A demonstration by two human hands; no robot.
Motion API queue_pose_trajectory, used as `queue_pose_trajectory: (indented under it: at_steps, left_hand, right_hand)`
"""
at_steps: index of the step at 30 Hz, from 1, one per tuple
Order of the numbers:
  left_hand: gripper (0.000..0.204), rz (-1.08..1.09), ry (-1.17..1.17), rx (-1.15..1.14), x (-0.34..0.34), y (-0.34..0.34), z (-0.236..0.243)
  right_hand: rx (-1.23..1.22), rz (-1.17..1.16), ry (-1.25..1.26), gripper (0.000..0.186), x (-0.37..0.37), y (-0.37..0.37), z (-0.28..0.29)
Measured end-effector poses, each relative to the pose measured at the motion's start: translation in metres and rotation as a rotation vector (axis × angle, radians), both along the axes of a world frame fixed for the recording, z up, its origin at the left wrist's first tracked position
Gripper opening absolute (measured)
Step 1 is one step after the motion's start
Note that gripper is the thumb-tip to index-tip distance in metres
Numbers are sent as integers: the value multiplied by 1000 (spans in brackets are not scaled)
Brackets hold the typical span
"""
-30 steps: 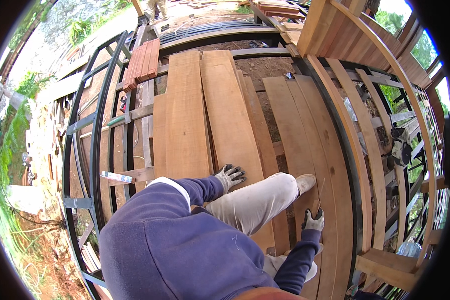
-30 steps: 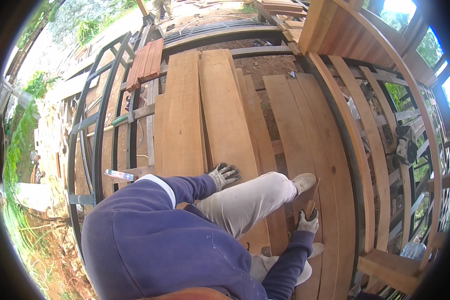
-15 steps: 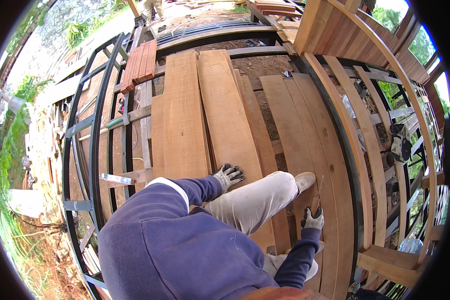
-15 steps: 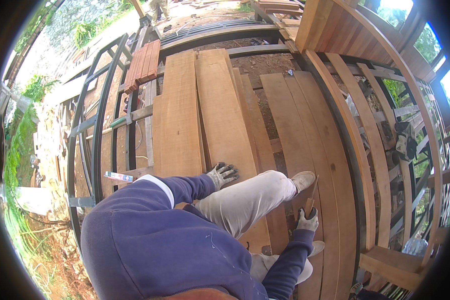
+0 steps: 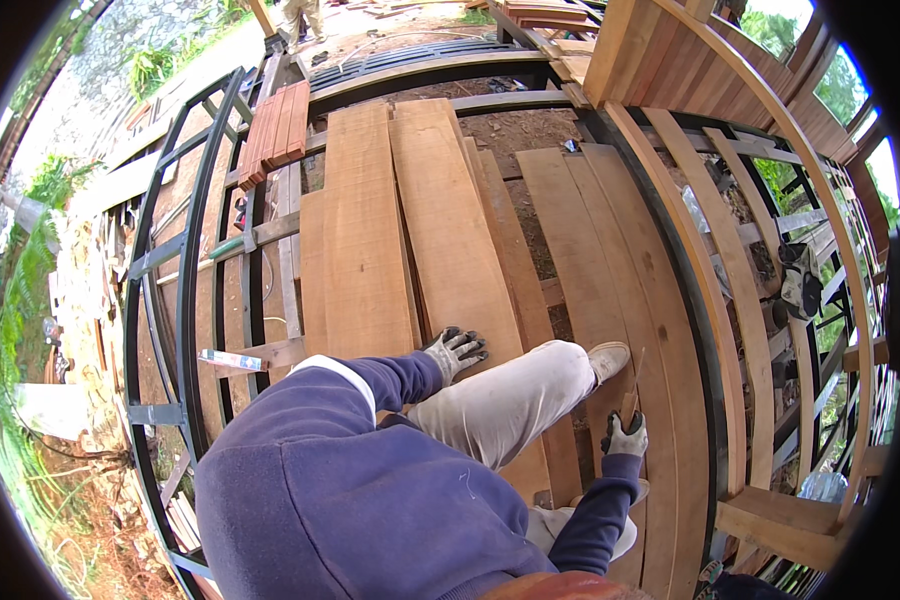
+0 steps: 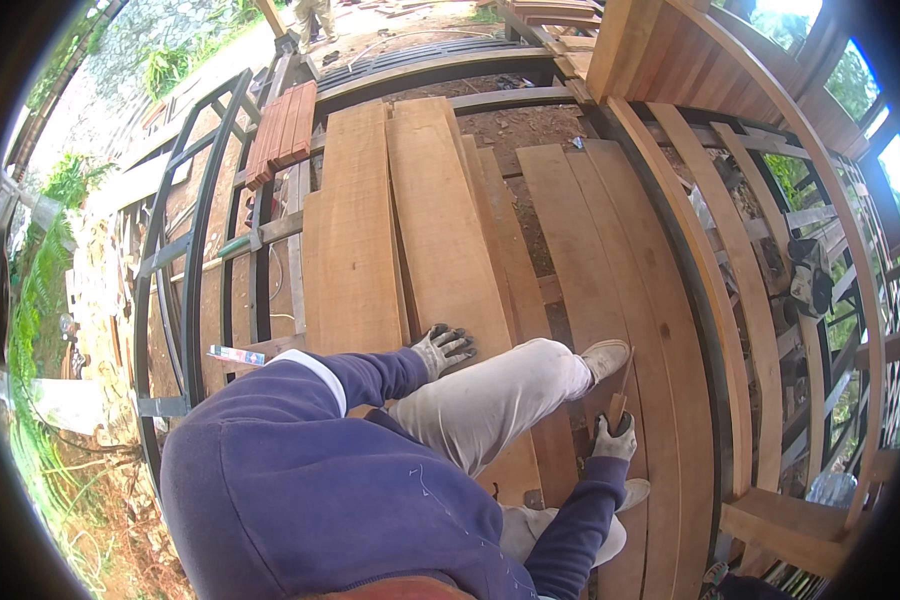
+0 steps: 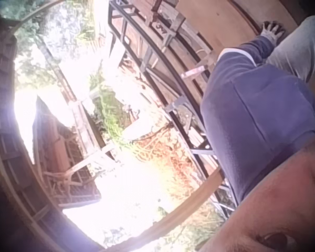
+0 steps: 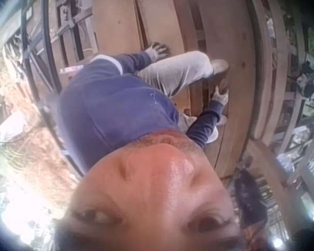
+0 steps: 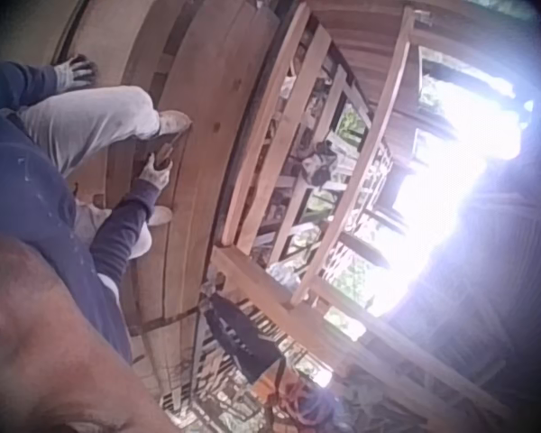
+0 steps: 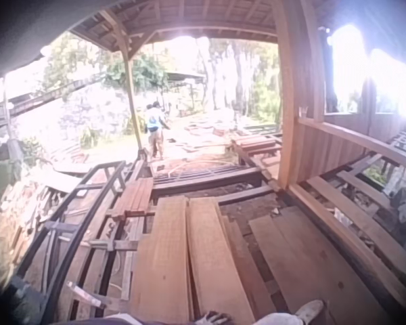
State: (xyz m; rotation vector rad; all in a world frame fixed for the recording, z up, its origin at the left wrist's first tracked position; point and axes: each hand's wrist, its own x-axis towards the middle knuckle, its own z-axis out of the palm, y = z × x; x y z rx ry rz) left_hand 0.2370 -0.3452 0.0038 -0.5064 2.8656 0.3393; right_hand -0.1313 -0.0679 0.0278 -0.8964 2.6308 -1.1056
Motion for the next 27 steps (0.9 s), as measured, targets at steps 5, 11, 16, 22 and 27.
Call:
queue_pose_trajectory:
  at_steps: [5,11,16,22,27]
  left_hand:
    - [70,-8,-13,-10,0,0,1]
    - [70,-13,-30,-25,-1,0,2]
    - [70,-7,-17,-13,0,0,1]
    - [69,-6,-4,-6,-1,0,3]
    - [69,-7,20,-10,1,0,-2]
  right_hand:
    - [9,13,-9,27,1,-1,4]
    - [10,-1,-5,30,5,-2,9]
    - [9,4,7,30,6,-1,9]
    - [5,10,-16,30,6,-2,10]
    - [-13,15,-2,30,5,0,6]
